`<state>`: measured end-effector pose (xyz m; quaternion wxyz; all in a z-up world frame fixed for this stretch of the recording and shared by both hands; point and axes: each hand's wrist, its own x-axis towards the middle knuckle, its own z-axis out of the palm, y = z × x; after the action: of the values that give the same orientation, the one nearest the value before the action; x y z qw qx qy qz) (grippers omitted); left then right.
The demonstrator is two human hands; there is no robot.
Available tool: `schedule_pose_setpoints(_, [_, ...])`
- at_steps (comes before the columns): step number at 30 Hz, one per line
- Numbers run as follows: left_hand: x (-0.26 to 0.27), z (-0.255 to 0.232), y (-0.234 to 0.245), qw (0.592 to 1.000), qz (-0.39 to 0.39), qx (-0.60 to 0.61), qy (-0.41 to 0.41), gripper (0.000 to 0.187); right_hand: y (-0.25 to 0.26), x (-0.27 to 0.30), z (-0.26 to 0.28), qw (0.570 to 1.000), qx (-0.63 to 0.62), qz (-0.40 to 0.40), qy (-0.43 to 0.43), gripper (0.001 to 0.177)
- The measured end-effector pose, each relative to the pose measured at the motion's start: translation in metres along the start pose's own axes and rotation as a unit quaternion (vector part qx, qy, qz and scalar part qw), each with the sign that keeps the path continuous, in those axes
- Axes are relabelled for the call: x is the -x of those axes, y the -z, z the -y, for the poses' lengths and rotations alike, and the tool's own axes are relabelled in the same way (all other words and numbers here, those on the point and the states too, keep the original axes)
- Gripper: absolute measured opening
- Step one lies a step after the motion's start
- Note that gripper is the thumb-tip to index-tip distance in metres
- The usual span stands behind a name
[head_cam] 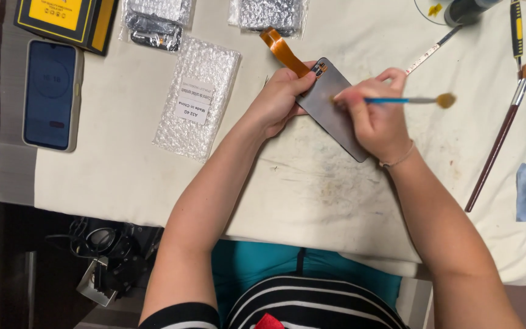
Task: Cleaning a mobile phone screen component using liquid cleaner and brushes at a repair station.
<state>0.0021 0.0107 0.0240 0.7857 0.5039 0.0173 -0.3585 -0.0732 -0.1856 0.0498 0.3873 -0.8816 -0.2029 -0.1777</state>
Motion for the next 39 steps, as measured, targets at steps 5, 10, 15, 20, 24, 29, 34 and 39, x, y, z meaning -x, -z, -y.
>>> schedule_pose_setpoints(5, [-0.001, 0.003, 0.001, 1.0, 0.006, -0.007, -0.007, 0.037, -0.003, 0.001, 0.008, 1.0, -0.015, 0.019, -0.008, 0.029])
schedule_pose_setpoints(10, [0.003, -0.002, -0.002, 1.0, 0.011, -0.017, -0.011, 0.038, -0.006, 0.003, 0.002, 0.999, -0.031, 0.032, -0.029, 0.03])
schedule_pose_setpoints(15, [0.005, -0.005, -0.006, 1.0, 0.008, -0.014, -0.005, 0.04, -0.007, 0.001, 0.006, 0.999, -0.011, 0.006, -0.042, 0.032])
schedule_pose_setpoints(20, [0.006, -0.004, -0.006, 1.0, 0.013, -0.02, -0.005, 0.04, -0.01, -0.002, 0.008, 0.999, 0.031, -0.005, -0.019, 0.029])
schedule_pose_setpoints(24, [0.003, -0.001, -0.005, 1.0, 0.008, -0.021, -0.006, 0.042, -0.007, -0.003, 0.001, 1.0, 0.006, -0.001, -0.03, 0.031])
schedule_pose_setpoints(29, [0.005, -0.002, -0.007, 1.0, 0.009, -0.015, -0.003, 0.04, -0.011, -0.008, 0.009, 1.0, 0.004, -0.004, -0.02, 0.028])
schedule_pose_setpoints(34, [-0.002, 0.006, -0.003, 1.0, 0.002, -0.004, -0.002, 0.036, -0.014, -0.011, 0.013, 0.998, 0.027, -0.032, -0.052, 0.025])
schedule_pose_setpoints(39, [-0.012, 0.017, 0.004, 1.0, 0.007, -0.002, -0.004, 0.039, -0.018, -0.012, 0.012, 0.999, -0.026, 0.006, -0.031, 0.027])
